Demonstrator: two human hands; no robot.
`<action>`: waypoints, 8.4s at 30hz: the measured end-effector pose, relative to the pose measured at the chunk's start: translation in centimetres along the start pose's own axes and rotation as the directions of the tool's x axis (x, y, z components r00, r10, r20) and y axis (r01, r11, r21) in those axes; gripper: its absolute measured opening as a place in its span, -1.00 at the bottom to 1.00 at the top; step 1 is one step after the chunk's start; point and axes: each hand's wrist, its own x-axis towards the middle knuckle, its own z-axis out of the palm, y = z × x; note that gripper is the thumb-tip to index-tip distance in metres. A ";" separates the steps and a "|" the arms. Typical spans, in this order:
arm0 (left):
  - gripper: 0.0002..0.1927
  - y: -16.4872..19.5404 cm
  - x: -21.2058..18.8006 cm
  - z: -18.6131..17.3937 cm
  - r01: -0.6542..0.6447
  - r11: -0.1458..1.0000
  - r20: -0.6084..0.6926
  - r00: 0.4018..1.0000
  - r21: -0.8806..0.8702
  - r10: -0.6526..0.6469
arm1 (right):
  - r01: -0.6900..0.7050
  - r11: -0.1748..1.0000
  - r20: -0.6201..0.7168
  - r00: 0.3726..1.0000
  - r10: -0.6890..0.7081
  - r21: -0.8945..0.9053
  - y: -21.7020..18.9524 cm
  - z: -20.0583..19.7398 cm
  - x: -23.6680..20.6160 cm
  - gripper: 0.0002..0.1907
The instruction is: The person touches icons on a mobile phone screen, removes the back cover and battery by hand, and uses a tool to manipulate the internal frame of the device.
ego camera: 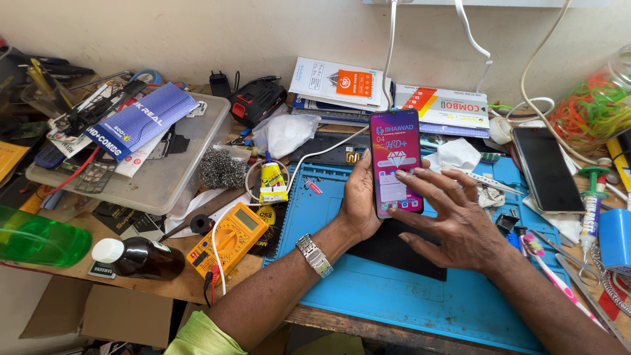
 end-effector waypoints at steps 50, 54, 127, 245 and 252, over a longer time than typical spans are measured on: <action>-0.39 -0.7 -0.4 0.5 0.142 0.988 -0.059 0.989 0.065 -0.138 | -0.198 0.972 -0.211 0.963 0.167 -0.130 1.5 -1.6 0.5 -0.54; -0.42 -1.2 -0.4 0.9 0.160 0.986 -0.036 0.987 0.055 -0.158 | -0.228 0.968 -0.239 0.950 0.199 -0.101 1.6 -1.3 0.8 -0.48; -0.18 -0.1 0.2 -0.2 0.129 0.992 -0.057 0.990 0.009 -0.128 | -0.032 0.999 0.001 0.999 0.032 -0.031 -0.6 1.3 -0.3 -0.50; -0.14 -0.1 -0.1 0.8 0.100 0.990 0.102 0.989 0.104 -0.111 | -0.256 0.961 -0.215 0.949 0.230 -0.105 2.4 -0.6 -0.9 -0.19; -0.18 0.0 -0.1 0.6 0.127 0.991 0.080 0.988 0.029 -0.129 | -0.010 1.000 -0.176 0.984 0.007 -0.017 1.8 -0.7 -0.6 -0.51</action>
